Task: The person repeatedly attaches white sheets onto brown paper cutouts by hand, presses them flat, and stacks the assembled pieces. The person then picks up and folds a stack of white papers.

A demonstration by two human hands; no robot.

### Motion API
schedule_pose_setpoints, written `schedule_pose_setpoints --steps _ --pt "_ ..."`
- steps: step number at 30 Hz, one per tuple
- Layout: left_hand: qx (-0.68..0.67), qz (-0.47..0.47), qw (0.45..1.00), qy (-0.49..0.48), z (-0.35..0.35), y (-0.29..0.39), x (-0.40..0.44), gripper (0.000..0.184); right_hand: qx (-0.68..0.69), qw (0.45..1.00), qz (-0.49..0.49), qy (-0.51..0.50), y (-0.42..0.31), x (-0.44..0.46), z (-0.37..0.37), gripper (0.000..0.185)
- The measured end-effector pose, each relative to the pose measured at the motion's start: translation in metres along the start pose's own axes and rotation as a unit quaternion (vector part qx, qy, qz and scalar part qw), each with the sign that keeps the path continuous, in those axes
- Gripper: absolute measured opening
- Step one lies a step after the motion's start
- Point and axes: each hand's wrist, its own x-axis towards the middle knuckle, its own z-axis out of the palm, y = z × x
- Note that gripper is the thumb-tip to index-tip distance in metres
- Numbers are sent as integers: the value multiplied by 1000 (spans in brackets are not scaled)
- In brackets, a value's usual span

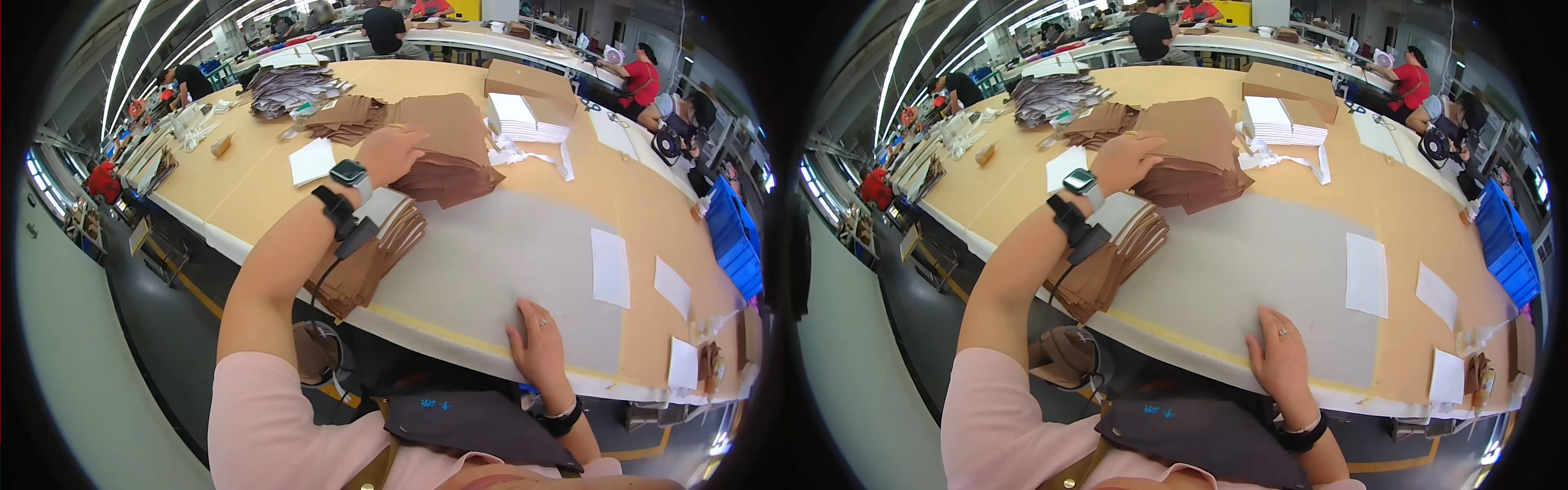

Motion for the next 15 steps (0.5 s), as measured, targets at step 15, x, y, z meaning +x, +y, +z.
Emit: schedule_pose_setpoints --steps 15 --pt "-101 -94 969 -204 21 -13 71 16 11 999 1 34 0 -3 -4 47"
